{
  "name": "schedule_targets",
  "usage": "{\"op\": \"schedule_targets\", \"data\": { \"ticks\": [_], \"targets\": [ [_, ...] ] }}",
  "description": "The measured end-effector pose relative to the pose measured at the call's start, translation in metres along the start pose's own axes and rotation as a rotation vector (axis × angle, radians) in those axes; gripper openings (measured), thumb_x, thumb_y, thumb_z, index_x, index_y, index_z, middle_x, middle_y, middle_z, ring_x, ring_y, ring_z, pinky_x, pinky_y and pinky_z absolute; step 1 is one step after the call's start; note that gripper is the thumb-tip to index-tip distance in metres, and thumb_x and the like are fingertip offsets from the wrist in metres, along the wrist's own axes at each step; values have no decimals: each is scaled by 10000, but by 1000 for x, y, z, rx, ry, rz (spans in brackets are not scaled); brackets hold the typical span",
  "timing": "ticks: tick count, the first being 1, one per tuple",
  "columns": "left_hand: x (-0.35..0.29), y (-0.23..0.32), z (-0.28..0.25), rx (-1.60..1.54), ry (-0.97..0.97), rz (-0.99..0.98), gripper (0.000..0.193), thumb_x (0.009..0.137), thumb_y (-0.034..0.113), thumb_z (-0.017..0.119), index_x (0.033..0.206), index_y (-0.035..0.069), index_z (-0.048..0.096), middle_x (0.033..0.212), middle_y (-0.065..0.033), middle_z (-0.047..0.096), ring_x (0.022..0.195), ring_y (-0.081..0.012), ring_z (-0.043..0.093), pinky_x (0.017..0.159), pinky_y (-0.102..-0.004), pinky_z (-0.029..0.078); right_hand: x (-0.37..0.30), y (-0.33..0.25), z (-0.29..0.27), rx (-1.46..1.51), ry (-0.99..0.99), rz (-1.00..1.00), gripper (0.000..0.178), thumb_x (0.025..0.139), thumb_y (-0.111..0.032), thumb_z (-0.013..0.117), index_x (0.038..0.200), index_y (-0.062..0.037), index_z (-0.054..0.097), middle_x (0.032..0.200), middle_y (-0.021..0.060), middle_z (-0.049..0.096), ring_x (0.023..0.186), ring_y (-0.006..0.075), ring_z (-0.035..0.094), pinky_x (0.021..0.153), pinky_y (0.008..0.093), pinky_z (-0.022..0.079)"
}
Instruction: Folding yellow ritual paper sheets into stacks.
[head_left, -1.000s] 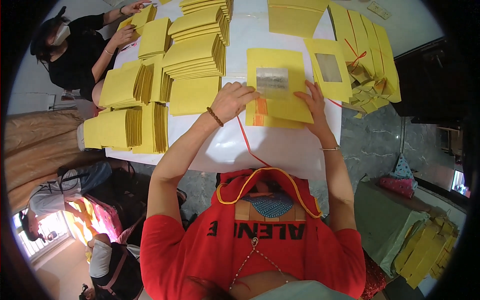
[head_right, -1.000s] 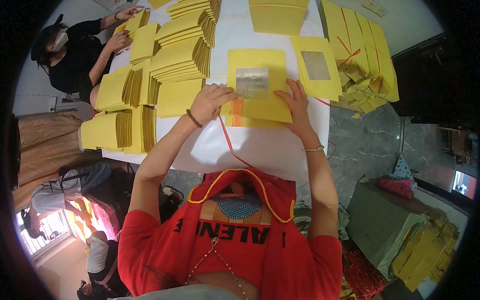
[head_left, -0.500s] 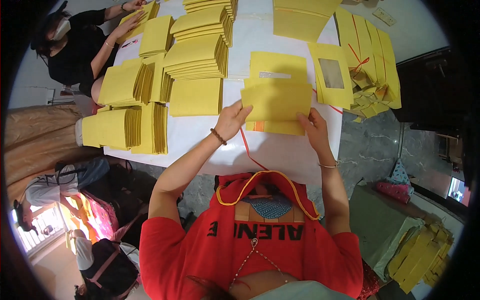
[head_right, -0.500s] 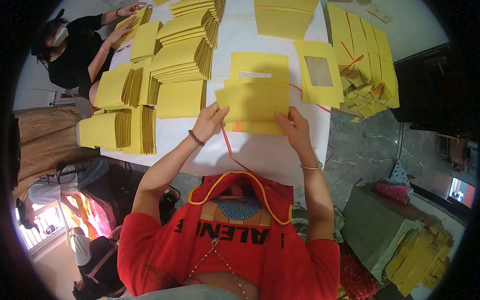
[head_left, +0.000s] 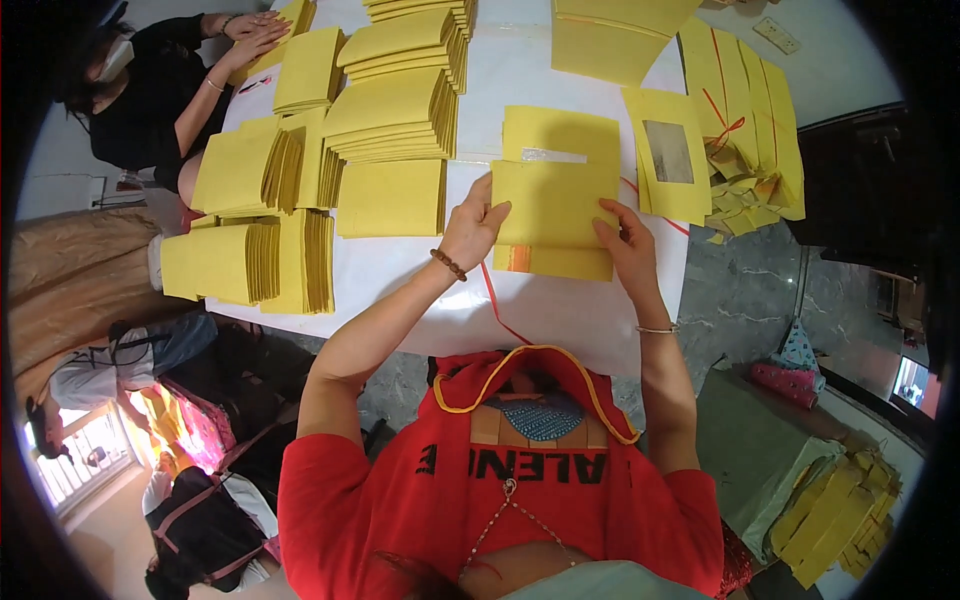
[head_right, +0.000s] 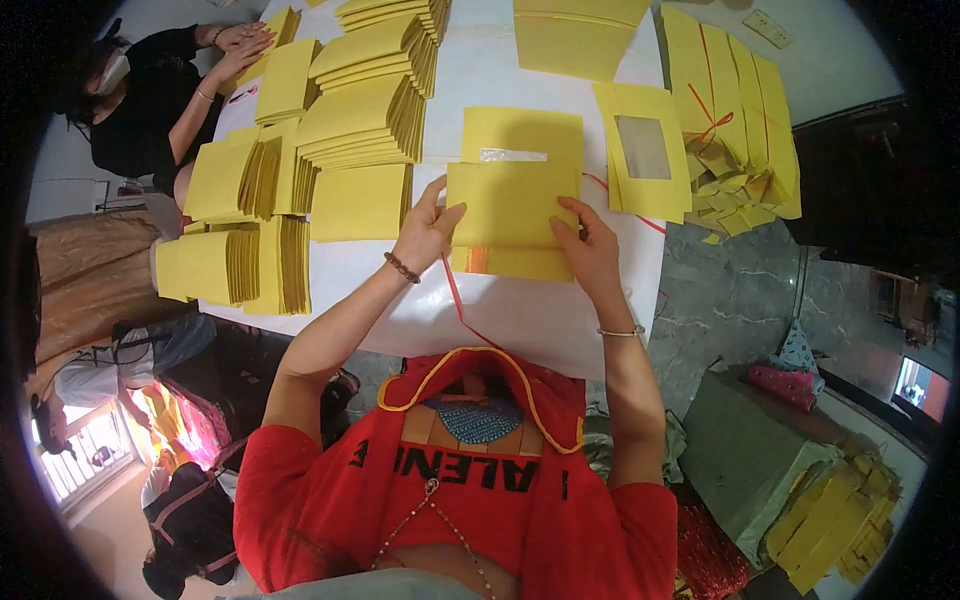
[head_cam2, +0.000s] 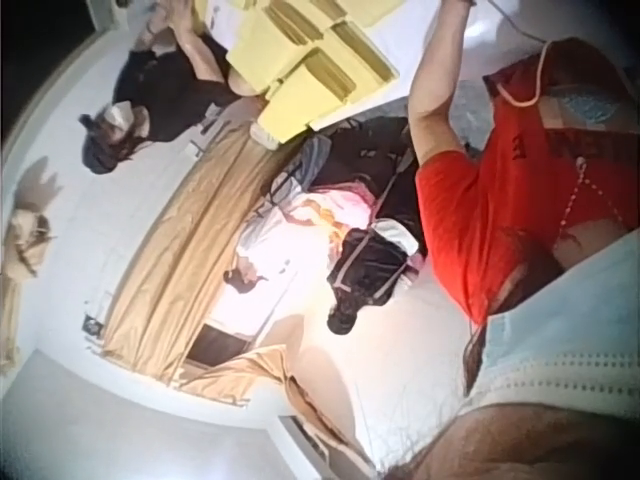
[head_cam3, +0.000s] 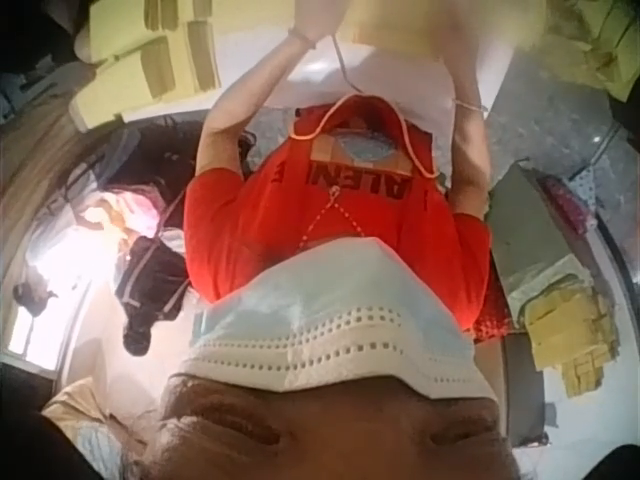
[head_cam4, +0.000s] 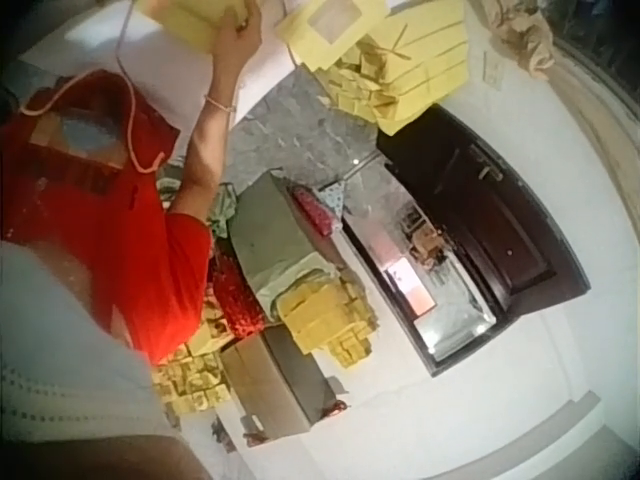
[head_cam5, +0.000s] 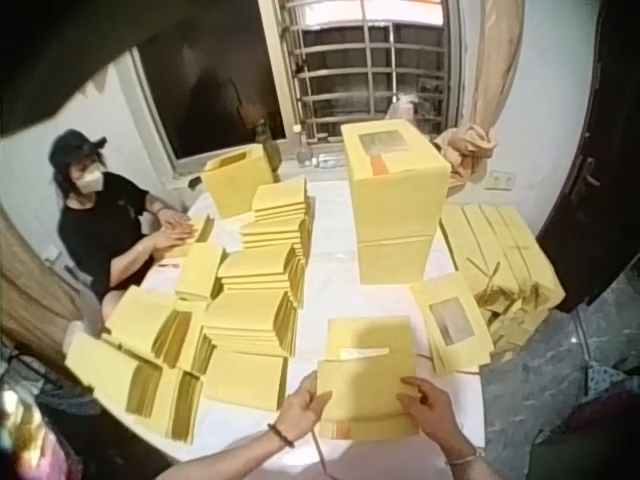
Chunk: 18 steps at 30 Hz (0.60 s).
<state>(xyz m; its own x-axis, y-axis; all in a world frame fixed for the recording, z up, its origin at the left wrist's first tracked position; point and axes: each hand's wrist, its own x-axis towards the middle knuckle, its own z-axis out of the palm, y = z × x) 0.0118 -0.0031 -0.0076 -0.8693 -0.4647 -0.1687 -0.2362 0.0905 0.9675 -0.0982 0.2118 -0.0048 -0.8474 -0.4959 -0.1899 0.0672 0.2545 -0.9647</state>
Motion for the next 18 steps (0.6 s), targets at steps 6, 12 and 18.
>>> {"op": "schedule_targets", "data": {
  "ticks": [6,12,18],
  "targets": [
    [-1,12,-4,121,-51,-38,633,882,122,515,1429,107,198,556,-92,497,508,-173,471,522,-305,396,4,-2,4,-44,56,-1,385,801,-169,668,1159,-57,583,829,1,589,687,57,494,608,192,405],
    [7,7,-9,228,-156,-70,505,881,147,527,1364,176,385,575,-113,504,507,-196,483,523,-334,399,3,-10,15,-109,135,8,371,798,-164,657,1146,-56,590,952,71,651,815,118,595,711,241,465],
    [4,17,-13,540,-112,76,419,889,243,535,1295,160,475,688,-149,588,571,-261,554,540,-389,433,4,-13,16,-166,155,52,367,791,-170,653,1136,-57,597,969,104,663,836,154,626,744,265,477]
  ]
}}
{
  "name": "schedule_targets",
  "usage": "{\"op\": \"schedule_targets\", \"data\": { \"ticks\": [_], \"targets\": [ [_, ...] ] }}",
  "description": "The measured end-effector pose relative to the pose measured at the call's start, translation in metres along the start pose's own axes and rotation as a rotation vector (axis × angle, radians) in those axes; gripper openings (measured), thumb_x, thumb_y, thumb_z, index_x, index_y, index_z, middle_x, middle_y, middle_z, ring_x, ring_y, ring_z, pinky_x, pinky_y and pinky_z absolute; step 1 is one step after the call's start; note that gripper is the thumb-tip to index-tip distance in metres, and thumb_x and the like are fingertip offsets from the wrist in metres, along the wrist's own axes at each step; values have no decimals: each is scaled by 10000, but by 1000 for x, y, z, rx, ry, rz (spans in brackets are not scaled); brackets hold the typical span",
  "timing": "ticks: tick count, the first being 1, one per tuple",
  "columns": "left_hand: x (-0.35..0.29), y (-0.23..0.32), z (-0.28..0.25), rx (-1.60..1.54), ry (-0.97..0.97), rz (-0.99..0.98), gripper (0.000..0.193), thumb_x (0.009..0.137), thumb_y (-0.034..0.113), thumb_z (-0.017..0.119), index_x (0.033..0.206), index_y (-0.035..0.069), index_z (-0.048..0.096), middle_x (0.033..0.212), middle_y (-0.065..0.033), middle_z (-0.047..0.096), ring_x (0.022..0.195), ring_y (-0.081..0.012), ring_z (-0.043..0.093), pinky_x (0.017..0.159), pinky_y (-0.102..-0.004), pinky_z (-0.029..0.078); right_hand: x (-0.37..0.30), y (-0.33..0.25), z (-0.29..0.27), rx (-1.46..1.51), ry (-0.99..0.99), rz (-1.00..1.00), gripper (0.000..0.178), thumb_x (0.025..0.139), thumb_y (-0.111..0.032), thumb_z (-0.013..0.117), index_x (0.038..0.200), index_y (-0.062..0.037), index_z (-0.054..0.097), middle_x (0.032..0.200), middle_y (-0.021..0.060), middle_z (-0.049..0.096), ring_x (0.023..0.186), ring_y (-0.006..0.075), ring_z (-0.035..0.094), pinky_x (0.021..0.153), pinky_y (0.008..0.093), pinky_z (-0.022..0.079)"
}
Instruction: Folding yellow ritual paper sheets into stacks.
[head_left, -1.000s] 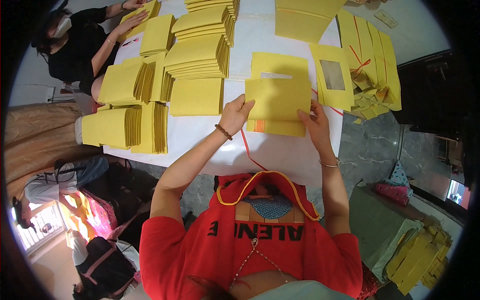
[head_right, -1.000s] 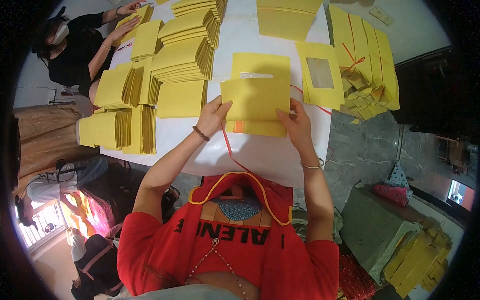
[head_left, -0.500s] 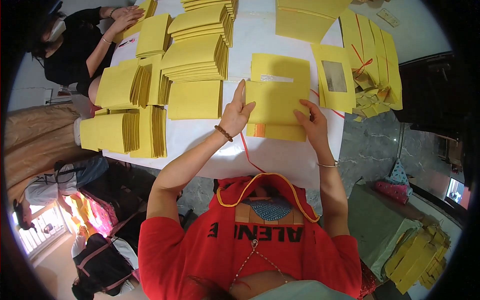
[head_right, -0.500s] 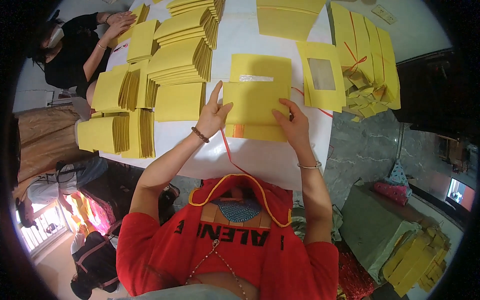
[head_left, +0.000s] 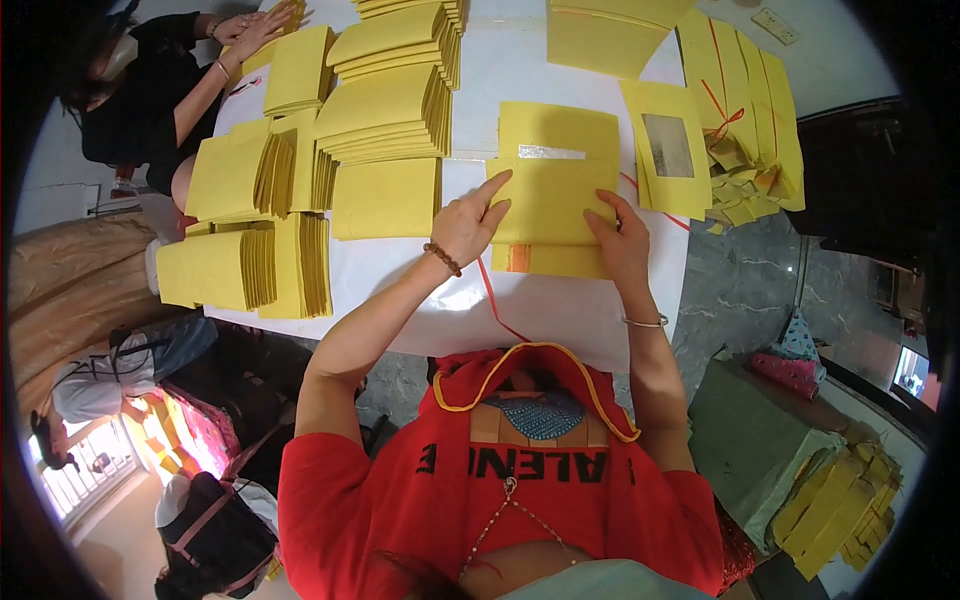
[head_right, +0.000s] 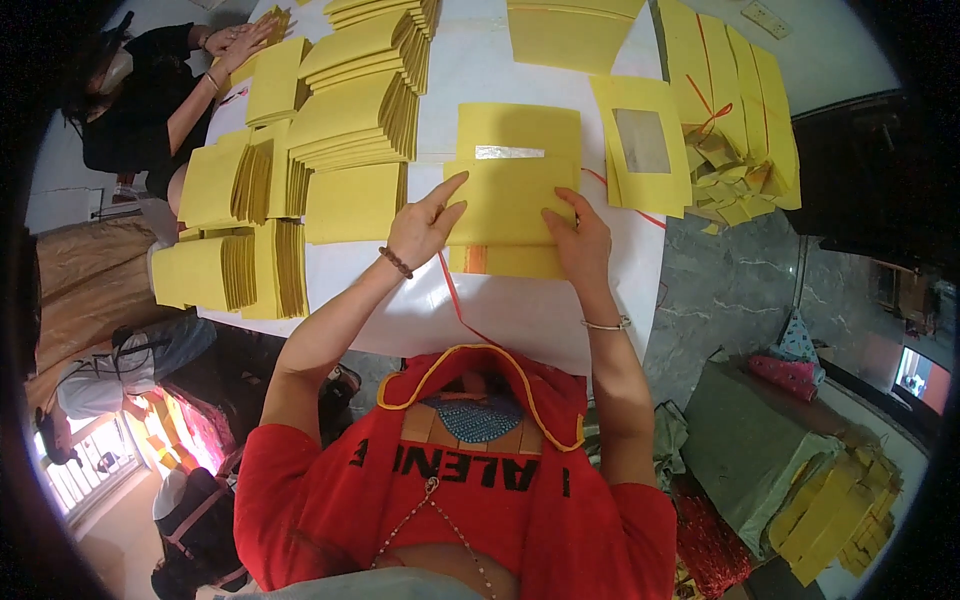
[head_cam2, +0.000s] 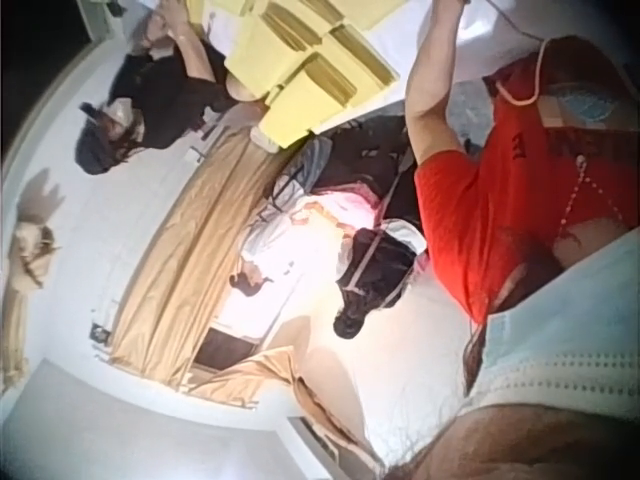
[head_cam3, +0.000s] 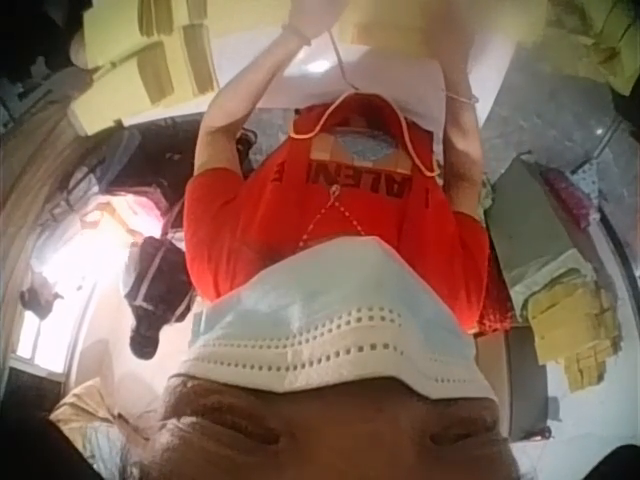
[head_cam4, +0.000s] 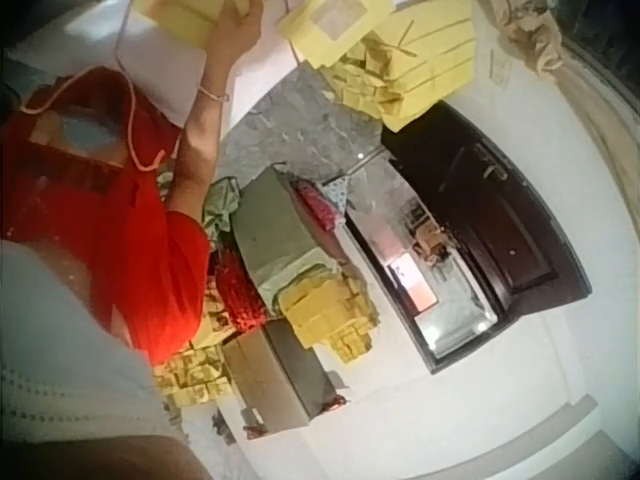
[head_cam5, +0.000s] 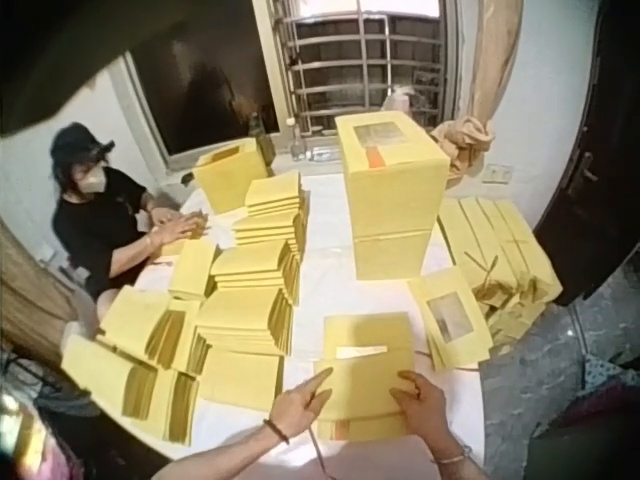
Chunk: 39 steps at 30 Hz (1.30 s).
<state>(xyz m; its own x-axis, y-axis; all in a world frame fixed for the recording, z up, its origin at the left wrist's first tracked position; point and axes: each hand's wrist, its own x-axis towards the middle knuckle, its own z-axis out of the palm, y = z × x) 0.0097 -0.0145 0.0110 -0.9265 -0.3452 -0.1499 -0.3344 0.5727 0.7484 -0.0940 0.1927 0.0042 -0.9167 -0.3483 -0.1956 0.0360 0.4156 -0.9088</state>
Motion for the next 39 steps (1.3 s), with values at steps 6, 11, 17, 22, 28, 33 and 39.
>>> {"op": "schedule_targets", "data": {
  "ticks": [6,11,17,22,28,33,39],
  "targets": [
    [-9,18,-7,578,374,427,416,818,233,626,1226,190,556,1116,-135,578,990,-285,555,786,-422,434,1,4,1,-65,26,-41,375,786,-190,654,1136,-65,602,957,127,668,816,189,641,741,291,485],
    [-24,38,15,385,-82,861,654,748,346,672,1307,89,451,1367,-129,408,1278,-297,360,1036,-458,290,1,-1,0,-107,14,28,376,785,-198,655,1138,-80,605,926,128,672,802,195,644,729,297,487],
    [-23,21,33,420,-139,755,723,743,409,656,1336,80,408,1389,-130,382,1295,-287,339,1064,-459,239,-2,5,3,-143,79,-102,350,785,-211,651,1106,-74,617,862,119,675,722,222,639,661,294,481],
    [-21,20,38,475,-139,761,682,748,436,644,1295,74,455,1369,-130,405,1295,-287,336,1080,-460,197,-11,-22,7,-752,344,-473,454,811,-241,642,1243,-148,534,1273,101,513,1161,200,486,962,420,346],
    [-22,12,42,507,-235,715,553,765,407,642,1187,60,557,1278,-137,482,1274,-293,356,1083,-469,183,4,-15,33,-681,-266,-814,492,923,-369,418,1345,-118,398,1345,66,444,1312,249,327,1081,499,124],
    [-16,-2,35,298,-153,755,329,853,305,582,1065,58,631,1221,-99,536,1270,-271,354,1069,-465,204,8,-8,33,-522,-336,-646,493,957,-360,281,1364,-93,365,1380,59,407,1325,247,305,1098,482,80],
    [-24,-15,42,188,303,370,437,904,196,508,1335,146,453,1397,-229,318,1286,-396,288,1049,-449,225,6,-7,41,-793,-244,-785,504,931,-412,387,1339,-118,403,1385,53,396,1320,239,311,1079,517,147]
  ]
}}
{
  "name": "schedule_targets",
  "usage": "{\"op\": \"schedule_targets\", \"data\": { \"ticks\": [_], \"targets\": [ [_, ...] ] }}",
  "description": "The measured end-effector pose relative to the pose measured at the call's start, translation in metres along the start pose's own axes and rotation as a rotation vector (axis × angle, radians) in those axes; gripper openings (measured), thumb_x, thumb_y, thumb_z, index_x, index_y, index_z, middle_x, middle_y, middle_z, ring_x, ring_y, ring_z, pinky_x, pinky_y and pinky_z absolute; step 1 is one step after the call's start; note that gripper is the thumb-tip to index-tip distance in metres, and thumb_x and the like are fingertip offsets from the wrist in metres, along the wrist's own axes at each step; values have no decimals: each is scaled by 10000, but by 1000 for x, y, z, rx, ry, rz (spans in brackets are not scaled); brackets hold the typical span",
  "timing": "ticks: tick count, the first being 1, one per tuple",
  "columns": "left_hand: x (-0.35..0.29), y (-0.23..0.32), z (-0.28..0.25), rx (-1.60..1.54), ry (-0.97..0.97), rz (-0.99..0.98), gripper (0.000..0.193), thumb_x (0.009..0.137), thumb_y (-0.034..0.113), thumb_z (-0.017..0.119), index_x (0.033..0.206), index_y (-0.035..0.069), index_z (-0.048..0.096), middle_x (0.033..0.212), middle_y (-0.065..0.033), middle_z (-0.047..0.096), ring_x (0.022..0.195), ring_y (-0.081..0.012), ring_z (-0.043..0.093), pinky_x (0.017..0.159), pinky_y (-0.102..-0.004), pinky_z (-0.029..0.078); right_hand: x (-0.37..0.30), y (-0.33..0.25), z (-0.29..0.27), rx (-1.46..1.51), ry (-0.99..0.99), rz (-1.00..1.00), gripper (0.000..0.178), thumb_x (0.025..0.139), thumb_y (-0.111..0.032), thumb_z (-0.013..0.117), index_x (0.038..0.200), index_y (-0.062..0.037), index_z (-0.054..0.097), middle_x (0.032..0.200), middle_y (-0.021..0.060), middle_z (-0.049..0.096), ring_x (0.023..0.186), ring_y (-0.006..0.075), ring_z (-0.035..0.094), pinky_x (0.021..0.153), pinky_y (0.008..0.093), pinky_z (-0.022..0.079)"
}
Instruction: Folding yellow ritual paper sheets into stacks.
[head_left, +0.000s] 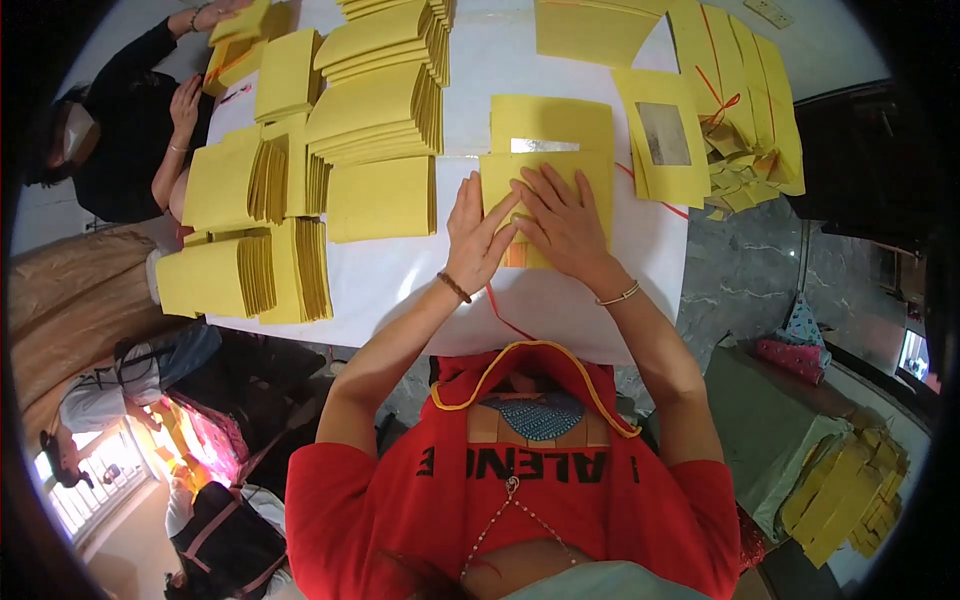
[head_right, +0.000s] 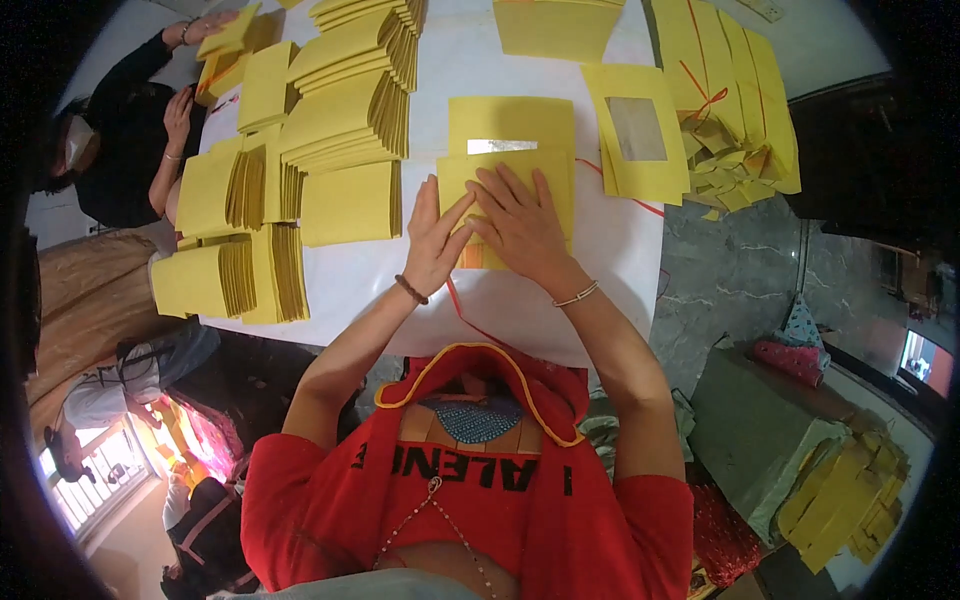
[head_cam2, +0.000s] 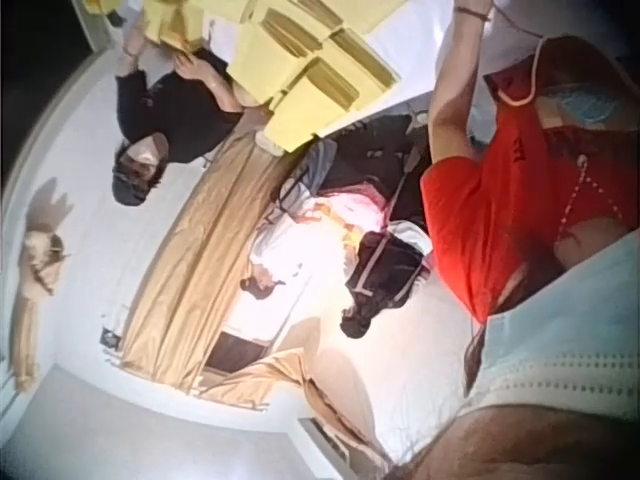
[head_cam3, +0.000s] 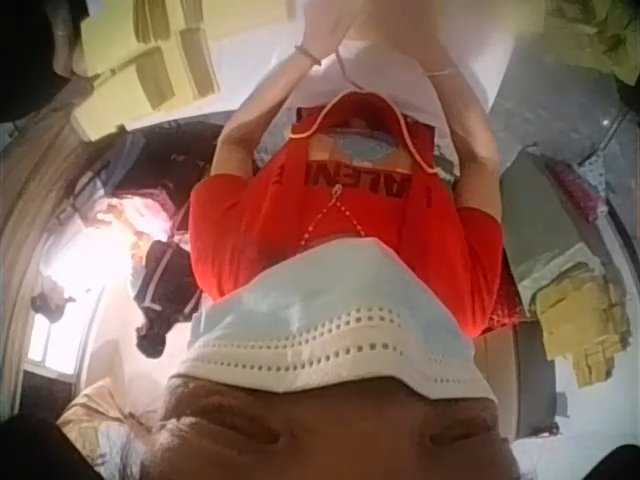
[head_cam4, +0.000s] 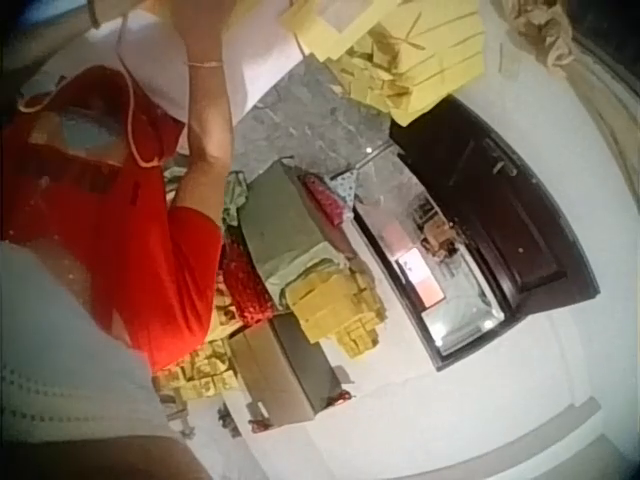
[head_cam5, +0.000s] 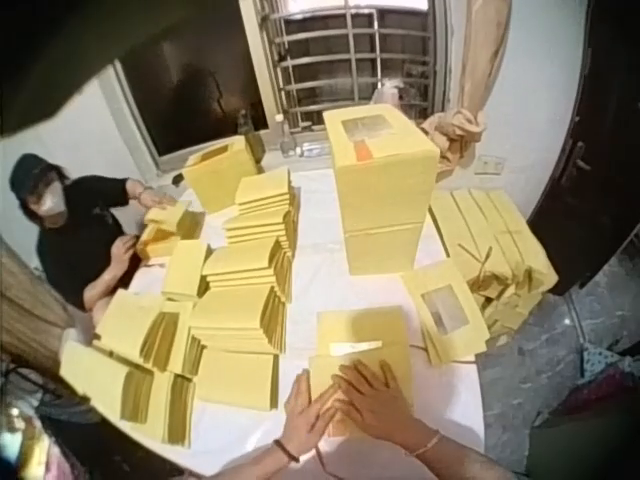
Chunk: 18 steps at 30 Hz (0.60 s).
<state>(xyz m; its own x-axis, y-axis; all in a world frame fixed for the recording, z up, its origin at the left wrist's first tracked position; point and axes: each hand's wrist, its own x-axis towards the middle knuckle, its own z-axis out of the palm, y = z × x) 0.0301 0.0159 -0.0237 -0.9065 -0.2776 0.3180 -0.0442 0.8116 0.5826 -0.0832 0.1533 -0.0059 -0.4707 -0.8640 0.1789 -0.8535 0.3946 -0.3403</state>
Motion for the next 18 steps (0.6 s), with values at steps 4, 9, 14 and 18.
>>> {"op": "schedule_targets", "data": {
  "ticks": [4,9,14,18],
  "targets": [
    [-5,-16,8,-360,-273,-174,498,957,298,391,1422,151,292,1393,-218,332,1304,-371,268,1062,-440,191,1,-2,-3,-93,11,-43,554,892,-455,457,1331,-121,409,1411,44,362,1320,237,306,1065,537,178],
    [-6,-19,1,-366,-315,-157,500,967,326,355,1421,130,284,1395,-195,339,1293,-340,292,1061,-431,192,-5,12,-17,-115,-39,-35,659,798,-555,542,1328,-177,442,1438,46,328,1338,268,275,1056,573,141],
    [-1,-17,-4,-333,-388,-164,503,967,340,346,1416,119,288,1402,-176,336,1278,-331,312,1055,-414,207,-20,30,-20,-144,-44,90,760,701,-632,605,1338,-250,447,1478,50,262,1373,292,194,1042,626,71],
    [-2,-17,-3,-371,-376,-171,494,961,325,368,1406,119,306,1413,-183,311,1273,-330,316,1048,-408,221,-20,29,-19,-83,-76,163,733,727,-630,584,1347,-269,433,1500,50,204,1388,308,123,1030,651,38]
  ]
}}
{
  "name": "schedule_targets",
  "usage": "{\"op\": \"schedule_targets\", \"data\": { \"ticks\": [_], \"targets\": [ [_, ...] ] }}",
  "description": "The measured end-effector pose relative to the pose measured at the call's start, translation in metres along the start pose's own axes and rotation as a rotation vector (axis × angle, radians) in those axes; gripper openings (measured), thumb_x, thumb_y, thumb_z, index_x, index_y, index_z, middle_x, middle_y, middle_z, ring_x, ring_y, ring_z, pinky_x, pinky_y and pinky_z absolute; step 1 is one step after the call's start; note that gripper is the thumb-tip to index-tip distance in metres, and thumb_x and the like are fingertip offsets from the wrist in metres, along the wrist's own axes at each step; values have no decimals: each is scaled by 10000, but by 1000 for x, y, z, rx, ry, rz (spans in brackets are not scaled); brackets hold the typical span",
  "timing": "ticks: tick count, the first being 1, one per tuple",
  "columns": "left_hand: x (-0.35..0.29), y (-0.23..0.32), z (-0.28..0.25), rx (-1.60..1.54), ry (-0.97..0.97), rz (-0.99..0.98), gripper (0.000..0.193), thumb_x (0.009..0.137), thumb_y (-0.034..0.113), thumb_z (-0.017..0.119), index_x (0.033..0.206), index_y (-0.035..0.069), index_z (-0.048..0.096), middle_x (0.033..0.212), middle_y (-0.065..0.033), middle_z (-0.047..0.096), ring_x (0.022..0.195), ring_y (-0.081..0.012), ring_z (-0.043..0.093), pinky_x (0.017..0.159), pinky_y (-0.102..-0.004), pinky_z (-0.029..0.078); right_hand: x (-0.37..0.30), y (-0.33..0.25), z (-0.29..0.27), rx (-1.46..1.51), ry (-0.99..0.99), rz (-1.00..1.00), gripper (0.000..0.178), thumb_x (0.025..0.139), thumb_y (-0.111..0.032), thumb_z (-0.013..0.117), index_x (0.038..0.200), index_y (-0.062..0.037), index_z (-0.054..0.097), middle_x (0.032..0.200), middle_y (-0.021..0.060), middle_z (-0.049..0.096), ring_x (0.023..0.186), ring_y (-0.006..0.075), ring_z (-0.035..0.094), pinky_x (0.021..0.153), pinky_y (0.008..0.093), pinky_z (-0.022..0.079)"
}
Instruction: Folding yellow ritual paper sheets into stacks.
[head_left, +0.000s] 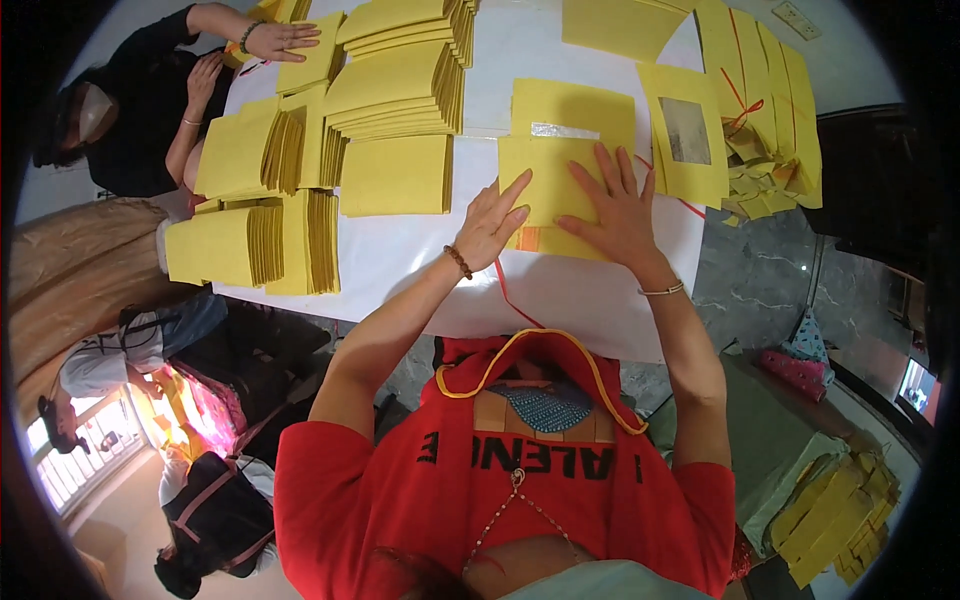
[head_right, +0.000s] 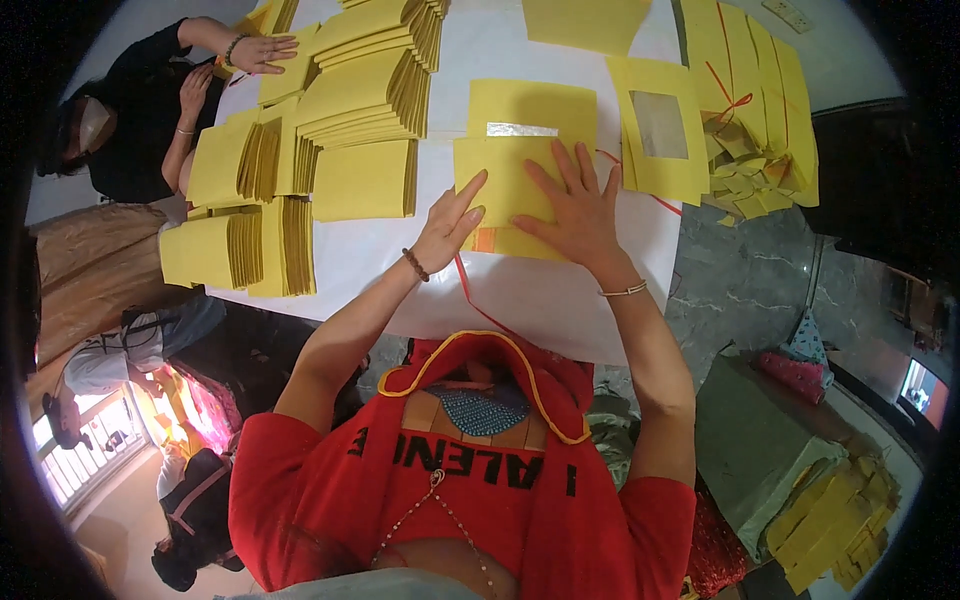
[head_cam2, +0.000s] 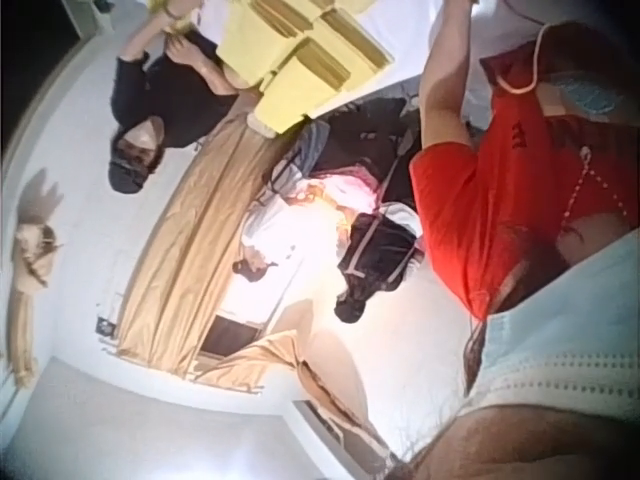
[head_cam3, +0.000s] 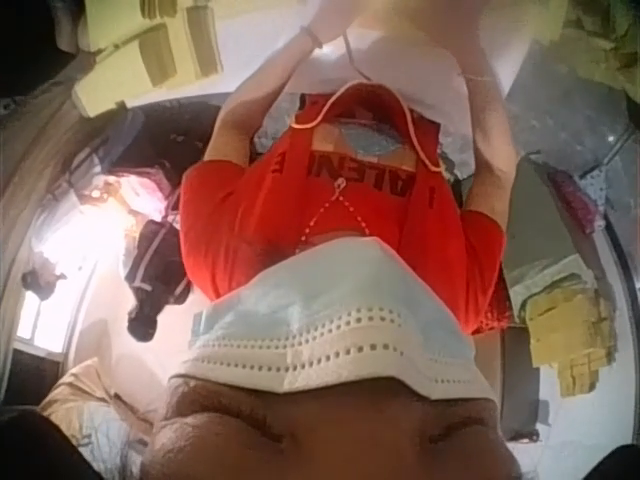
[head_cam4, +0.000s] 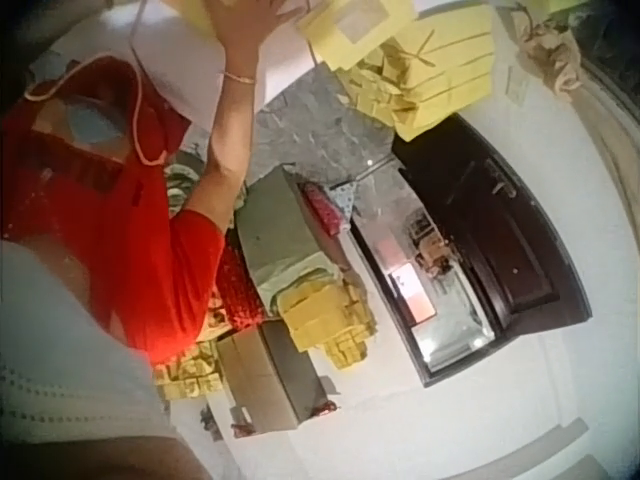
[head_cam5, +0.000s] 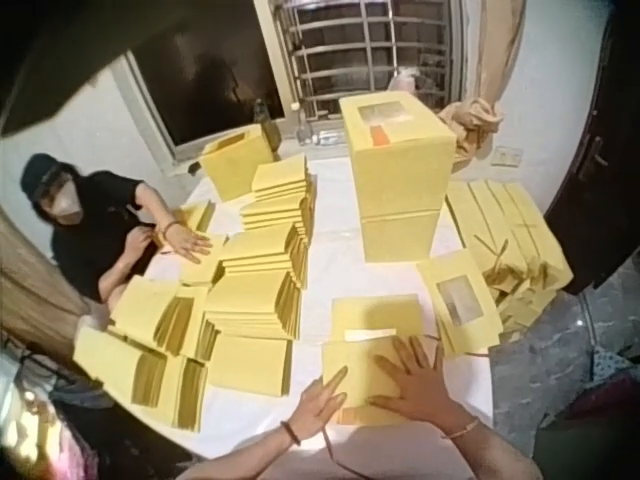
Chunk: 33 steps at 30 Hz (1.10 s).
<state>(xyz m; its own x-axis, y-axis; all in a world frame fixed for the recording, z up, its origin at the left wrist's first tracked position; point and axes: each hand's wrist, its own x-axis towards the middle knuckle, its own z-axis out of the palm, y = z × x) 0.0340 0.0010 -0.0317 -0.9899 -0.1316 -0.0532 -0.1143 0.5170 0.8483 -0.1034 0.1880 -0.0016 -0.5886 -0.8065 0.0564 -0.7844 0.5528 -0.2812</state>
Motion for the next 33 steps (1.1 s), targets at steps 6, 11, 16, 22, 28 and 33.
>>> {"op": "schedule_targets", "data": {
  "ticks": [6,11,16,22,28,33],
  "targets": [
    [1,26,4,506,299,201,468,908,265,493,1337,96,414,1365,-223,355,1261,-346,345,1030,-421,280,-1,7,8,-30,83,-50,711,738,-659,550,1331,-280,448,1493,62,215,1372,350,152,965,719,106],
    [9,30,6,766,213,440,473,830,233,591,1237,13,495,1241,-221,498,1186,-337,450,968,-417,381,2,4,4,-55,19,-33,733,725,-682,545,1339,-297,436,1505,56,177,1373,369,124,962,722,118],
    [22,62,10,921,78,325,424,807,208,570,1158,-27,533,1037,-241,570,976,-327,554,766,-415,466,6,47,-1,1245,-44,249,537,915,-315,532,1363,-57,382,1370,89,432,1281,216,367,1041,372,301],
    [41,71,34,1156,52,210,397,756,148,544,1114,-25,544,718,-146,610,689,-252,585,530,-338,449,-25,25,-20,1236,391,446,432,953,-168,462,1336,16,385,1323,115,474,1238,173,413,1020,288,313],
    [5,70,-55,728,349,332,356,729,138,601,1066,28,565,870,-134,629,766,-263,617,612,-392,486,-48,-1,-11,825,251,248,484,887,-174,546,1323,-9,415,1336,154,450,1268,260,390,1043,349,295],
    [-51,19,-125,1054,420,274,496,732,139,601,1211,52,509,1128,-141,593,1018,-267,579,833,-360,473,-52,4,9,504,237,98,392,865,-146,572,1237,-35,518,1331,135,455,1276,295,368,1052,377,288]
  ]
}}
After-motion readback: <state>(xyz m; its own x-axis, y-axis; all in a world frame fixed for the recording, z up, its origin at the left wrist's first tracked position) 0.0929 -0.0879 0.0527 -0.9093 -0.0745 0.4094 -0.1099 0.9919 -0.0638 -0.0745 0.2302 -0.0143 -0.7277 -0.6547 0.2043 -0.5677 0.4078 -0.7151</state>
